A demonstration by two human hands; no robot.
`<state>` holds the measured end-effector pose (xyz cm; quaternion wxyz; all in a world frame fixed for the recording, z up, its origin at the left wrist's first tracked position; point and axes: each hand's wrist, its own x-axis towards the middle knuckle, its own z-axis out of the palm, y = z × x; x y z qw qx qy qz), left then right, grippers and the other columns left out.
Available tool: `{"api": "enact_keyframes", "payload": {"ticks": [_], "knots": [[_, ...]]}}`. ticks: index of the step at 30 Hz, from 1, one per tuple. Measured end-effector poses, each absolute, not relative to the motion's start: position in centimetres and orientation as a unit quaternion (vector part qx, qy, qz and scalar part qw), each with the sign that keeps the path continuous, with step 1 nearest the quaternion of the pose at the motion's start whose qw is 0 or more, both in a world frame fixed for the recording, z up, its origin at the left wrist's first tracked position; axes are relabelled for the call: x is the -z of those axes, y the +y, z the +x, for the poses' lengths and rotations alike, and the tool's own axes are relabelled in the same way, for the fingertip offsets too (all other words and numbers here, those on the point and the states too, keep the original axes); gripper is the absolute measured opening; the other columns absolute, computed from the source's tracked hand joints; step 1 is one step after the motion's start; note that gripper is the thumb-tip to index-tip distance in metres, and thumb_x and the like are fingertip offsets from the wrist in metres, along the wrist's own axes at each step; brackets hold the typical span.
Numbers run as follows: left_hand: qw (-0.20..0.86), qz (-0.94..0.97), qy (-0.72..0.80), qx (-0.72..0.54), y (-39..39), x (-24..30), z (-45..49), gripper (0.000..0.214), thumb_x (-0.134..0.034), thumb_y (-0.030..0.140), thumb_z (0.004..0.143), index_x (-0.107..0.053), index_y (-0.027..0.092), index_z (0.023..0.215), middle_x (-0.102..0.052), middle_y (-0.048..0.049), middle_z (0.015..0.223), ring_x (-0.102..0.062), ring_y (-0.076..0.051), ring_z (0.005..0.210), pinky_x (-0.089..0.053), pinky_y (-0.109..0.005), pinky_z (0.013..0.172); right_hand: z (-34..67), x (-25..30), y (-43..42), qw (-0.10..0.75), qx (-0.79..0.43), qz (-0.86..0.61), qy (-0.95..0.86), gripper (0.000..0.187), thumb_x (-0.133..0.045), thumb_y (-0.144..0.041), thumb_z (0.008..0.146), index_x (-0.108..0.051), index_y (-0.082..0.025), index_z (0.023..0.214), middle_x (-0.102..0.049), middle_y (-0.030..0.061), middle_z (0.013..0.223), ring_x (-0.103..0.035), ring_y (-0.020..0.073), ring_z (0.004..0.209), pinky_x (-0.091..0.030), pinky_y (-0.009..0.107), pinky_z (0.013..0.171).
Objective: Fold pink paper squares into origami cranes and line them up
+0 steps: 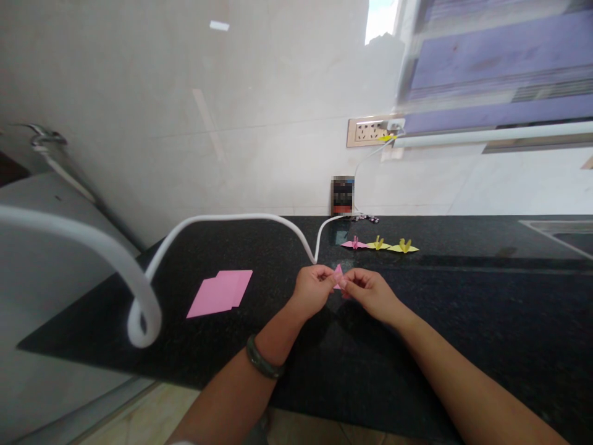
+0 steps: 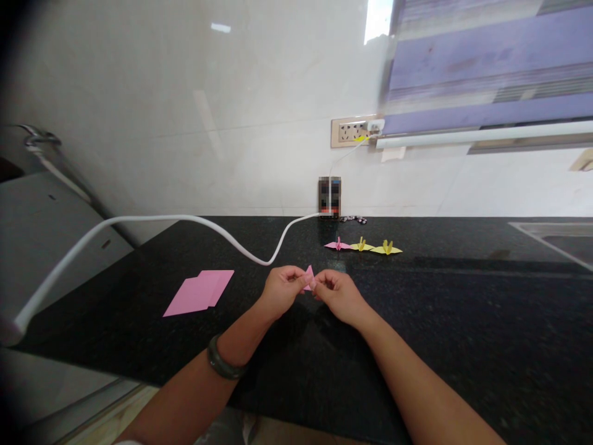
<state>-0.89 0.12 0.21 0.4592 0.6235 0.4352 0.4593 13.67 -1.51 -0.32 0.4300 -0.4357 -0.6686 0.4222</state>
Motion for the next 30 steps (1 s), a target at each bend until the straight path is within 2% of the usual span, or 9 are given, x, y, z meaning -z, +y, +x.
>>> {"api": "enact_keyframes", "payload": {"ticks": [5, 11, 18, 24, 28, 30], "knots": [[0.464, 0.606, 0.428, -0.484, -0.10, -0.57, -0.76, 0.025, -0.060, 0.036, 0.063, -0.063, 0.011, 0.061, -0.057, -0.0021, 0.053, -0.047, -0.009, 0.047, -0.039, -0.020, 0.046, 13.48, 0.16, -1.77, 0.426, -0.494, -0.406, -0.640, 0.023, -0.053, -0.038, 0.072, -0.055, -0.015, 0.071, -0.055, 0.0006, 0.066, -0.051, 0.0107, 0.059, -0.042, 0.024, 0.056], [0.445, 0.622, 0.420, -0.489, -0.14, -0.24, -0.71, 0.025, -0.060, 0.036, 0.063, -0.064, 0.012, 0.064, -0.059, -0.0023, 0.056, -0.049, -0.009, 0.050, -0.038, -0.021, 0.048, 13.46, 0.57, -1.65, 0.422, -0.461, -0.436, -0.647, 0.022, -0.056, -0.036, 0.069, -0.056, -0.014, 0.068, -0.055, -0.0006, 0.060, -0.049, 0.0095, 0.052, -0.040, 0.023, 0.052], [0.357, 0.676, 0.412, -0.495, -0.20, -0.53, -0.90, 0.022, -0.058, 0.035, 0.066, -0.065, 0.015, 0.061, -0.059, -0.0028, 0.061, -0.052, -0.011, 0.058, -0.040, -0.022, 0.056, 13.22, 0.87, -1.68, 0.439, -0.445, -0.440, -0.644, 0.022, -0.055, -0.035, 0.070, -0.055, -0.014, 0.062, -0.052, -0.0014, 0.054, -0.045, 0.0085, 0.048, -0.036, 0.021, 0.048], [0.380, 0.665, 0.415, -0.491, -0.09, -0.04, -0.94, 0.024, -0.058, 0.036, 0.066, -0.064, 0.013, 0.064, -0.057, -0.0022, 0.059, -0.050, -0.010, 0.055, -0.038, -0.021, 0.051, 13.40, 0.66, -1.68, 0.429, -0.431, -0.428, -0.669, 0.023, -0.054, -0.034, 0.070, -0.054, -0.013, 0.061, -0.049, -0.0025, 0.053, -0.039, 0.0070, 0.046, -0.031, 0.021, 0.046], [0.437, 0.650, 0.397, -0.478, -0.13, 0.13, -0.86, 0.025, -0.057, 0.036, 0.067, -0.063, 0.013, 0.075, -0.061, -0.0040, 0.065, -0.053, -0.012, 0.059, -0.041, -0.023, 0.056, 13.57, 0.65, -1.70, 0.415, -0.418, -0.433, -0.682, 0.025, -0.053, -0.035, 0.070, -0.053, -0.014, 0.058, -0.043, -0.0043, 0.049, -0.034, 0.0061, 0.044, -0.027, 0.020, 0.043], [0.453, 0.637, 0.396, -0.482, -0.19, 0.02, -0.83, 0.024, -0.057, 0.036, 0.067, -0.062, 0.012, 0.072, -0.061, -0.0041, 0.064, -0.054, -0.012, 0.059, -0.042, -0.024, 0.058, 13.59, 0.74, -1.76, 0.404, -0.421, -0.435, -0.686, 0.024, -0.054, -0.034, 0.070, -0.052, -0.014, 0.057, -0.040, -0.0050, 0.048, -0.032, 0.0058, 0.044, -0.025, 0.019, 0.042]]}}
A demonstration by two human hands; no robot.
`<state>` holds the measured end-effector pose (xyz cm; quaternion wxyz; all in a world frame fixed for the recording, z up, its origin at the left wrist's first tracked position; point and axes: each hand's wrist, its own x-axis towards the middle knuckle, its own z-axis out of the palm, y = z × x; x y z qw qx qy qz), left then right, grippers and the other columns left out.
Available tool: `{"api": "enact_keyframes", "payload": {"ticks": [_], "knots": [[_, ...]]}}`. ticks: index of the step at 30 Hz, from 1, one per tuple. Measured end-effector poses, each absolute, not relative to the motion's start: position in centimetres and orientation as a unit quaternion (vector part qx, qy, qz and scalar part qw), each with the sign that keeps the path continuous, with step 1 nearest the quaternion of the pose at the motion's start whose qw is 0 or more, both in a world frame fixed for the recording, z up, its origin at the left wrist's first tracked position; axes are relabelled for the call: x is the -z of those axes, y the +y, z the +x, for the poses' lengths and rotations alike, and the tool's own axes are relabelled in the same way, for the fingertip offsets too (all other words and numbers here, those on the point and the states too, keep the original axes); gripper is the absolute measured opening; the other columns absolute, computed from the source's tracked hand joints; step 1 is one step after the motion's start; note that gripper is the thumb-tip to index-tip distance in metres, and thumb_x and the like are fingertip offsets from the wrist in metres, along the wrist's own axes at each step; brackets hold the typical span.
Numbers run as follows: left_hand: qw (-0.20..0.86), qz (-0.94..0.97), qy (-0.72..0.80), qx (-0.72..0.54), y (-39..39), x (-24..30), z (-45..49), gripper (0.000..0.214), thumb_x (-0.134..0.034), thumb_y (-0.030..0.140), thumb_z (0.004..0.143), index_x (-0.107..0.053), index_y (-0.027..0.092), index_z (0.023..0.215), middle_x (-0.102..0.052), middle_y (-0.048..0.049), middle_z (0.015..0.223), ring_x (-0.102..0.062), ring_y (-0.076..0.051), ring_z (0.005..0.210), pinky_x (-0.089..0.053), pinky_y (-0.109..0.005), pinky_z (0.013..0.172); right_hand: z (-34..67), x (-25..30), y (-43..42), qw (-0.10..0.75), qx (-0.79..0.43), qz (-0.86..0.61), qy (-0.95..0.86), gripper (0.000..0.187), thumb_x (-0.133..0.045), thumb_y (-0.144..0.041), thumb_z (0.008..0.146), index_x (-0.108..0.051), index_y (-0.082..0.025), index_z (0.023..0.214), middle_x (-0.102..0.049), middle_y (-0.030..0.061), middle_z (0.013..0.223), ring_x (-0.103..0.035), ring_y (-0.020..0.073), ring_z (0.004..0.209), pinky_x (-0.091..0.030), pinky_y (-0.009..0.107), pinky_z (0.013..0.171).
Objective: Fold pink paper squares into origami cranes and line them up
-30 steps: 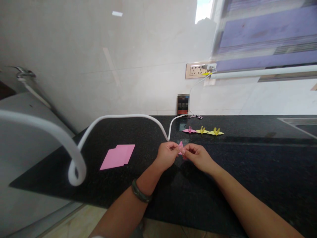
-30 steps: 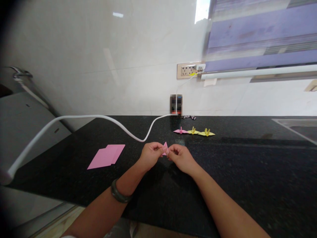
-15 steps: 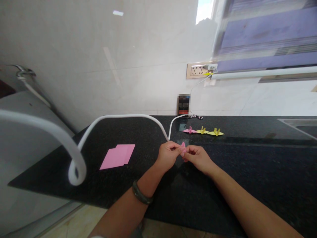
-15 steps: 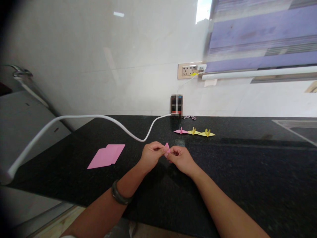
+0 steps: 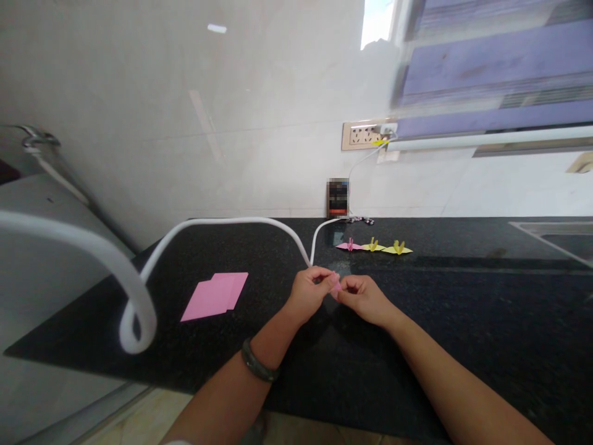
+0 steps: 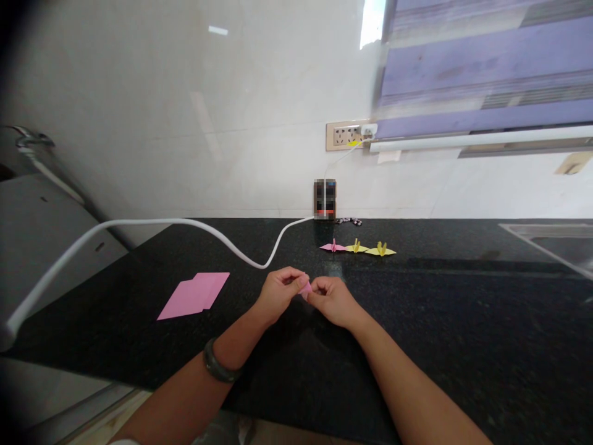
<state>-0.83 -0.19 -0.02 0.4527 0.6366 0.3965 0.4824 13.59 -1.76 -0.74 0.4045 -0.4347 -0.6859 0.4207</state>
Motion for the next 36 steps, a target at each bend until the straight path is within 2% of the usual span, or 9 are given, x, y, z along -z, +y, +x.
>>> {"api": "enact_keyframes", "payload": {"ticks": [3, 8, 18, 21, 26, 30, 36], "knots": [[0.474, 0.613, 0.400, -0.489, -0.3, -0.2, -0.8, 0.025, -0.056, 0.035, 0.068, -0.060, 0.012, 0.062, -0.059, -0.0029, 0.057, -0.051, -0.011, 0.055, -0.041, -0.023, 0.055, 13.5, 0.9, -1.9, 0.393, -0.432, -0.426, -0.691, 0.024, -0.054, -0.034, 0.070, -0.050, -0.014, 0.056, -0.037, -0.0054, 0.048, -0.030, 0.0054, 0.044, -0.023, 0.019, 0.041], [0.519, 0.587, 0.381, -0.491, -0.3, -0.5, -0.9, 0.024, -0.057, 0.033, 0.067, -0.059, 0.011, 0.059, -0.056, -0.0016, 0.054, -0.048, -0.009, 0.050, -0.039, -0.023, 0.054, 12.7, 1.2, -2.1, 0.399, -0.412, -0.419, -0.704, 0.024, -0.050, -0.036, 0.074, -0.052, -0.015, 0.063, -0.038, -0.0048, 0.052, -0.032, 0.0067, 0.046, -0.025, 0.019, 0.042], [0.554, 0.590, 0.400, -0.430, 0.0, 0.0, -1.5, 0.027, -0.060, 0.036, 0.064, -0.060, 0.011, 0.072, -0.055, -0.0014, 0.060, -0.046, -0.008, 0.052, -0.037, -0.020, 0.050, 12.5, 1.6, -2.2, 0.452, -0.327, -0.473, -0.682, 0.028, -0.046, -0.038, 0.076, -0.054, -0.016, 0.061, -0.045, -0.0025, 0.052, -0.039, 0.0093, 0.049, -0.030, 0.020, 0.045], [0.560, 0.586, 0.390, -0.437, 0.0, 0.0, -1.6, 0.028, -0.056, 0.038, 0.068, -0.058, 0.011, 0.068, -0.054, -0.0007, 0.058, -0.046, -0.008, 0.052, -0.037, -0.020, 0.051, 12.6, 1.4, -2.2, 0.454, -0.389, -0.449, -0.664, 0.027, -0.047, -0.039, 0.076, -0.056, -0.016, 0.065, -0.049, -0.0015, 0.055, -0.042, 0.0093, 0.050, -0.032, 0.020, 0.046], [0.626, 0.539, 0.371, -0.424, -0.2, -0.1, -1.5, 0.033, -0.052, 0.044, 0.070, -0.055, 0.011, 0.070, -0.054, -0.0022, 0.060, -0.048, -0.008, 0.052, -0.037, -0.020, 0.051, 12.9, 1.0, -2.2, 0.469, -0.500, -0.393, -0.613, 0.033, -0.040, -0.042, 0.080, -0.057, -0.015, 0.072, -0.057, 0.0034, 0.066, -0.051, 0.0115, 0.058, -0.041, 0.024, 0.057], [0.667, 0.511, 0.348, -0.415, -0.4, -0.2, -1.5, 0.031, -0.053, 0.043, 0.070, -0.053, 0.012, 0.068, -0.052, -0.0009, 0.060, -0.048, -0.008, 0.052, -0.036, -0.020, 0.051, 12.9, 0.5, -2.3, 0.473, -0.535, -0.370, -0.594, 0.026, -0.051, -0.041, 0.074, -0.057, -0.015, 0.074, -0.057, 0.0023, 0.068, -0.051, 0.0113, 0.060, -0.042, 0.024, 0.058], [0.690, 0.486, 0.333, -0.420, -0.7, -0.2, -1.3, 0.030, -0.054, 0.042, 0.069, -0.052, 0.012, 0.066, -0.050, -0.0007, 0.059, -0.048, -0.008, 0.051, -0.036, -0.021, 0.050, 12.6, 0.3, -2.7, 0.476, -0.543, -0.366, -0.588, 0.024, -0.050, -0.038, 0.075, -0.056, -0.015, 0.072, -0.057, 0.0020, 0.067, -0.052, 0.0108, 0.059, -0.043, 0.025, 0.058]]}}
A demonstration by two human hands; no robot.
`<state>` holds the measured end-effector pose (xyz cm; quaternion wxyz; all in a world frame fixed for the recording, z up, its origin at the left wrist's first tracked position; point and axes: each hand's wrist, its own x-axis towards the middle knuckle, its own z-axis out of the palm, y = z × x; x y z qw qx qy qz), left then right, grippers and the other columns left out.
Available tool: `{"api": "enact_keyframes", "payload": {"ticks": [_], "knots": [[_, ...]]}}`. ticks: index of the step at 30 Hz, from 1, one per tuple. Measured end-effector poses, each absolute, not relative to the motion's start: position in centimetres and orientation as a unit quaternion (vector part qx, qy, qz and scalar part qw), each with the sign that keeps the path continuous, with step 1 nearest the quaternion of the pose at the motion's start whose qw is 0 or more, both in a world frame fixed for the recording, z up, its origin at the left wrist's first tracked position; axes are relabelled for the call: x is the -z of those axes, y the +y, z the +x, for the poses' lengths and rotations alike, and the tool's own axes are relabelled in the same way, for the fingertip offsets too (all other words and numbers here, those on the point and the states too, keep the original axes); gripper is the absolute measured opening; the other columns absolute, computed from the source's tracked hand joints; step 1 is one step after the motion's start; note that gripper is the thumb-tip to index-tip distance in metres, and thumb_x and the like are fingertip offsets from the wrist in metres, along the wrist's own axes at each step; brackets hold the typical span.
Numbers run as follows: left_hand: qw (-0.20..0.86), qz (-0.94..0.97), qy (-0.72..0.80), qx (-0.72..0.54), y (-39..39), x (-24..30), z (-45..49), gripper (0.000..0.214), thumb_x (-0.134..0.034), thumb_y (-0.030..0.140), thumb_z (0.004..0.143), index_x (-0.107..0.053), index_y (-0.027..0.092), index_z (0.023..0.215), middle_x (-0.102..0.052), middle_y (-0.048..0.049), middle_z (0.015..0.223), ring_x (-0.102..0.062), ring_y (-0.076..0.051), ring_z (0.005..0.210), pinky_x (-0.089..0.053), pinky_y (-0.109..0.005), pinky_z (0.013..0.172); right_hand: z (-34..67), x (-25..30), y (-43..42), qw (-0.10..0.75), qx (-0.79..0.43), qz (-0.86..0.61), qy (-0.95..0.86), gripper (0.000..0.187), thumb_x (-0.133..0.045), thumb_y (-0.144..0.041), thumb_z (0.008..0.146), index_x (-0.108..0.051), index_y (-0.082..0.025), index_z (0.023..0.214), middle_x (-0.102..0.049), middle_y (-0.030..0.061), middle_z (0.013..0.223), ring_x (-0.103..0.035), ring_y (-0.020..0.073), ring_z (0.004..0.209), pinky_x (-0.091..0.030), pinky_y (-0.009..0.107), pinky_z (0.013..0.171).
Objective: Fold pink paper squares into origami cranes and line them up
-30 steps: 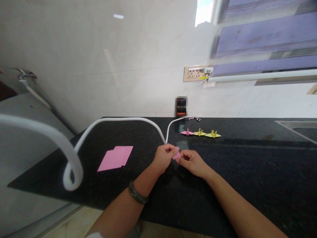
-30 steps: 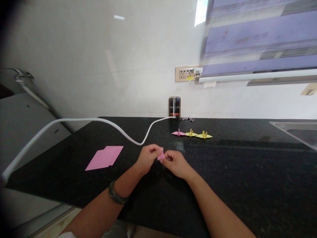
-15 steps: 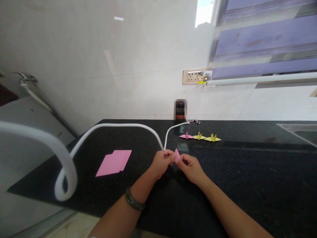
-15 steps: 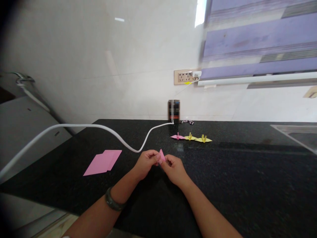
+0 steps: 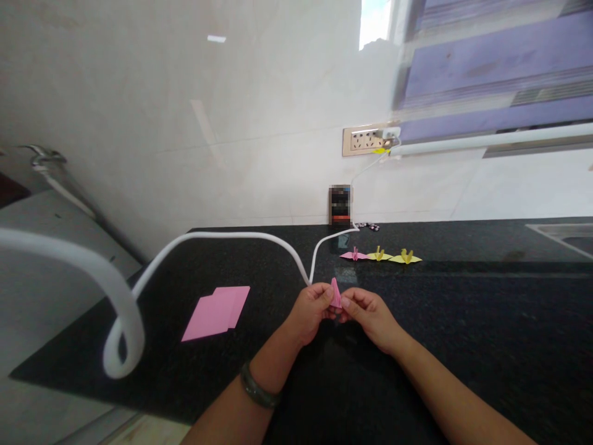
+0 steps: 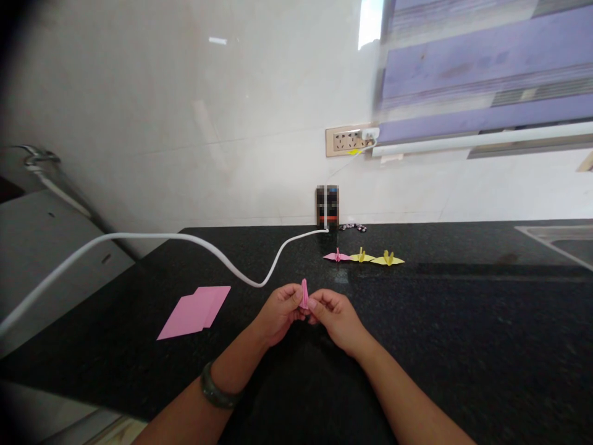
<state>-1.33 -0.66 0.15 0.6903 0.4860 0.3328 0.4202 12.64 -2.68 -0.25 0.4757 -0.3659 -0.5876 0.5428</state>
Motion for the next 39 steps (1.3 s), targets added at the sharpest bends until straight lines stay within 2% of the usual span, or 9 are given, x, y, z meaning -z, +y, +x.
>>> {"api": "enact_keyframes", "payload": {"ticks": [5, 10, 16, 21, 24, 27, 30, 34, 39], "knots": [[0.665, 0.492, 0.361, -0.431, -0.6, 0.1, -1.2, 0.032, -0.054, 0.044, 0.068, -0.052, 0.012, 0.067, -0.050, -0.0009, 0.059, -0.046, -0.008, 0.052, -0.036, -0.020, 0.050, 12.6, 0.5, -2.7, 0.464, -0.506, -0.410, -0.601, 0.025, -0.045, -0.037, 0.078, -0.056, -0.016, 0.072, -0.056, 0.0016, 0.064, -0.051, 0.0112, 0.057, -0.041, 0.024, 0.057], [0.576, 0.553, 0.406, -0.445, -0.4, 0.5, -1.2, 0.029, -0.051, 0.042, 0.070, -0.055, 0.013, 0.067, -0.049, 0.0009, 0.057, -0.043, -0.007, 0.050, -0.036, -0.020, 0.049, 12.9, 0.8, -2.4, 0.454, -0.412, -0.487, -0.622, 0.016, -0.047, -0.028, 0.075, -0.056, -0.017, 0.069, -0.054, 0.0000, 0.060, -0.048, 0.0120, 0.055, -0.039, 0.024, 0.053], [0.517, 0.588, 0.411, -0.467, -0.7, 0.3, -0.7, 0.024, -0.051, 0.036, 0.072, -0.057, 0.013, 0.069, -0.051, 0.0010, 0.058, -0.044, -0.007, 0.050, -0.036, -0.019, 0.048, 12.8, 0.6, -2.5, 0.461, -0.349, -0.508, -0.638, 0.007, -0.050, -0.021, 0.070, -0.054, -0.017, 0.066, -0.048, -0.0021, 0.055, -0.042, 0.0101, 0.049, -0.034, 0.022, 0.047], [0.543, 0.542, 0.406, -0.497, -0.8, 0.2, -0.3, 0.020, -0.057, 0.030, 0.068, -0.055, 0.014, 0.079, -0.054, 0.0006, 0.063, -0.048, -0.007, 0.050, -0.040, -0.020, 0.049, 12.8, 0.5, -2.6, 0.470, -0.324, -0.502, -0.650, 0.013, -0.047, -0.026, 0.075, -0.053, -0.018, 0.067, -0.048, -0.0014, 0.055, -0.042, 0.0107, 0.049, -0.034, 0.022, 0.046], [0.571, 0.513, 0.407, -0.495, -0.7, 0.3, -0.2, 0.021, -0.061, 0.027, 0.064, -0.053, 0.013, 0.076, -0.055, 0.0003, 0.062, -0.051, -0.008, 0.050, -0.042, -0.022, 0.050, 12.9, 0.5, -2.5, 0.475, -0.261, -0.526, -0.655, 0.012, -0.048, -0.026, 0.075, -0.054, -0.018, 0.067, -0.051, -0.0003, 0.056, -0.044, 0.0115, 0.051, -0.035, 0.023, 0.048], [0.588, 0.515, 0.405, -0.474, -0.7, 0.3, -0.2, 0.021, -0.060, 0.029, 0.066, -0.054, 0.010, 0.074, -0.056, -0.0016, 0.061, -0.052, -0.009, 0.050, -0.043, -0.023, 0.051, 13.0, 0.3, -2.6, 0.466, -0.209, -0.535, -0.672, 0.012, -0.050, -0.025, 0.073, -0.054, -0.018, 0.064, -0.053, 0.0001, 0.057, -0.046, 0.0116, 0.051, -0.035, 0.023, 0.050], [0.610, 0.518, 0.380, -0.465, -0.9, 0.2, -0.2, 0.025, -0.060, 0.030, 0.066, -0.056, 0.009, 0.079, -0.059, -0.0046, 0.068, -0.055, -0.011, 0.058, -0.045, -0.025, 0.057, 13.0, -0.1, -2.8, 0.458, -0.185, -0.535, -0.685, 0.012, -0.049, -0.023, 0.074, -0.053, -0.018, 0.063, -0.053, 0.0001, 0.058, -0.048, 0.0116, 0.053, -0.036, 0.023, 0.051], [0.624, 0.514, 0.327, -0.489, -1.3, 0.0, 0.0, 0.033, -0.066, 0.023, 0.061, -0.054, 0.010, 0.089, -0.061, -0.0060, 0.077, -0.057, -0.012, 0.068, -0.045, -0.025, 0.064, 13.2, -0.2, -2.8, 0.461, -0.173, -0.536, -0.685, 0.011, -0.051, -0.024, 0.073, -0.053, -0.017, 0.065, -0.053, -0.0001, 0.058, -0.048, 0.0117, 0.053, -0.036, 0.023, 0.051], [0.587, 0.538, 0.339, -0.502, -1.4, 0.0, 0.1, 0.020, -0.060, 0.025, 0.067, -0.055, 0.010, 0.078, -0.059, -0.0033, 0.066, -0.054, -0.010, 0.058, -0.044, -0.024, 0.059, 13.5, -0.2, -2.6, 0.454, -0.191, -0.510, -0.705, 0.016, -0.045, -0.026, 0.079, -0.054, -0.017, 0.069, -0.054, 0.0012, 0.063, -0.049, 0.0124, 0.057, -0.038, 0.024, 0.055]]}}
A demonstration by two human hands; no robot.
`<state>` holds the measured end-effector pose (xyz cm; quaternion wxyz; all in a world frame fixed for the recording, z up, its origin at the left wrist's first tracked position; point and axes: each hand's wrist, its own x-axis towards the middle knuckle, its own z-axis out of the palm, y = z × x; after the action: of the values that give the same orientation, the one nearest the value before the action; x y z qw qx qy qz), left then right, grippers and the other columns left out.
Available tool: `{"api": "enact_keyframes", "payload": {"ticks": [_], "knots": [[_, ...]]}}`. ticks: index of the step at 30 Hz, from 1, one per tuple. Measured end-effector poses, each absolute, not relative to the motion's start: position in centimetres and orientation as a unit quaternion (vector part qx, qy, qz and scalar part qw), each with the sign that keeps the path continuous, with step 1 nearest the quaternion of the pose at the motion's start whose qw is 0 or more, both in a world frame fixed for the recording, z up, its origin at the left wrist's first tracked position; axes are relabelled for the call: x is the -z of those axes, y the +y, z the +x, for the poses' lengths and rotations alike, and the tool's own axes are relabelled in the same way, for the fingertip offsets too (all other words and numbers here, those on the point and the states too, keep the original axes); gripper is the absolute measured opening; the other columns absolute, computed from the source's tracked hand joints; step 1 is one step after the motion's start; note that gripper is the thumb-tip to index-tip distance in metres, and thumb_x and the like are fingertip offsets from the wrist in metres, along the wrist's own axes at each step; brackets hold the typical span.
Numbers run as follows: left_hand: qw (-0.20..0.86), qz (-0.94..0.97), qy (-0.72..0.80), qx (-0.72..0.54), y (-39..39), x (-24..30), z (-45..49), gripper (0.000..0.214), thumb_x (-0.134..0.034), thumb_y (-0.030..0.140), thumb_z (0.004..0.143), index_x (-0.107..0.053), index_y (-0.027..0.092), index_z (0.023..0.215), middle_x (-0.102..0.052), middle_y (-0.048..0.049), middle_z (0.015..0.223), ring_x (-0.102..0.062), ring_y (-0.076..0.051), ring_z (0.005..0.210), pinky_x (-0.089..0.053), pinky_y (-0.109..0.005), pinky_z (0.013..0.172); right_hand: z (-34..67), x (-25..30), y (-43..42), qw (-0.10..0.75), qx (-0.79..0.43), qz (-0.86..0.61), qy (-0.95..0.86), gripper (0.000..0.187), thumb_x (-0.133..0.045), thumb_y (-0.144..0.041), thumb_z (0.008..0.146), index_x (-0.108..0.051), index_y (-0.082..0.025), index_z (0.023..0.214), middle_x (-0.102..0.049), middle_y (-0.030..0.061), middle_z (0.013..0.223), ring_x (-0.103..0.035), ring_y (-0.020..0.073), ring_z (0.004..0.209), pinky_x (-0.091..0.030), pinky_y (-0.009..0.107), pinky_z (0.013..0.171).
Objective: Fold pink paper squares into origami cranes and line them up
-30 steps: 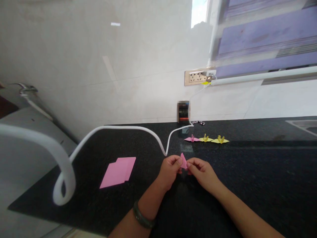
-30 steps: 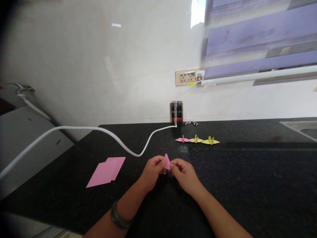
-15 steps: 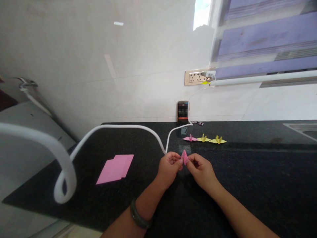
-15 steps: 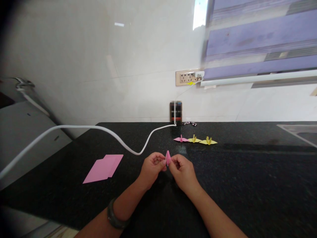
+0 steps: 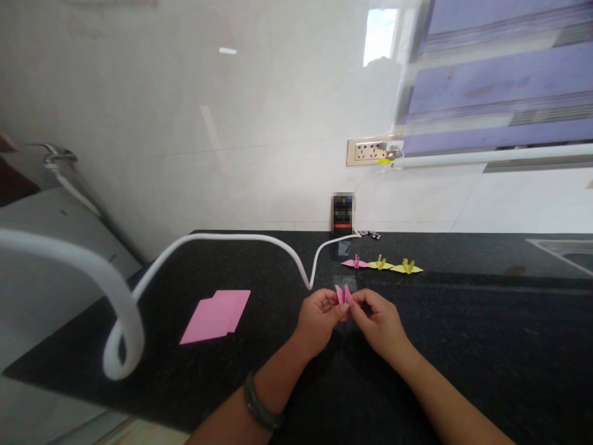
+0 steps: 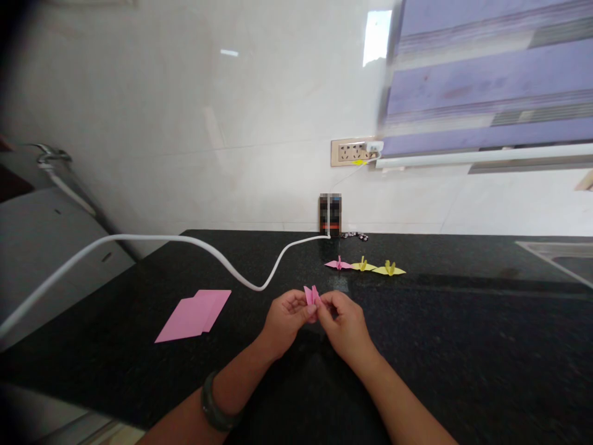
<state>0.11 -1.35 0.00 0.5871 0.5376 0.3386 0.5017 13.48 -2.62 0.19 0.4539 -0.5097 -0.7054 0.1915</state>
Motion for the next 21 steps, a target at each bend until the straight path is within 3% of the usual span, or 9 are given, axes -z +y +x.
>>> {"api": "enact_keyframes", "payload": {"ticks": [6, 12, 21], "knots": [[0.426, 0.664, 0.393, -0.472, -1.4, 0.5, -0.3, 0.021, -0.047, 0.028, 0.076, -0.058, 0.015, 0.088, -0.061, -0.0051, 0.078, -0.056, -0.013, 0.069, -0.045, -0.026, 0.066, 13.9, -0.5, -2.7, 0.439, -0.160, -0.483, -0.741, 0.014, -0.044, -0.024, 0.080, -0.053, -0.017, 0.072, -0.053, 0.0020, 0.067, -0.049, 0.0126, 0.061, -0.039, 0.024, 0.058], [0.276, 0.757, 0.351, -0.477, -0.7, -0.1, -1.2, 0.012, -0.051, 0.017, 0.073, -0.062, 0.016, 0.076, -0.062, -0.0050, 0.080, -0.056, -0.013, 0.078, -0.045, -0.026, 0.072, 14.8, -1.7, -2.7, 0.370, -0.116, -0.429, -0.816, 0.012, -0.044, -0.016, 0.079, -0.055, -0.019, 0.083, -0.056, 0.0035, 0.079, -0.052, 0.0140, 0.075, -0.040, 0.025, 0.067], [0.199, 0.804, 0.337, -0.447, -0.6, -0.2, -1.5, 0.013, -0.050, 0.015, 0.073, -0.063, 0.017, 0.077, -0.062, -0.0063, 0.094, -0.055, -0.014, 0.090, -0.044, -0.029, 0.081, 15.0, -1.3, -2.5, 0.356, -0.105, -0.452, -0.811, 0.012, -0.044, -0.015, 0.078, -0.054, -0.019, 0.084, -0.058, 0.0035, 0.078, -0.053, 0.0147, 0.073, -0.043, 0.027, 0.067]]}}
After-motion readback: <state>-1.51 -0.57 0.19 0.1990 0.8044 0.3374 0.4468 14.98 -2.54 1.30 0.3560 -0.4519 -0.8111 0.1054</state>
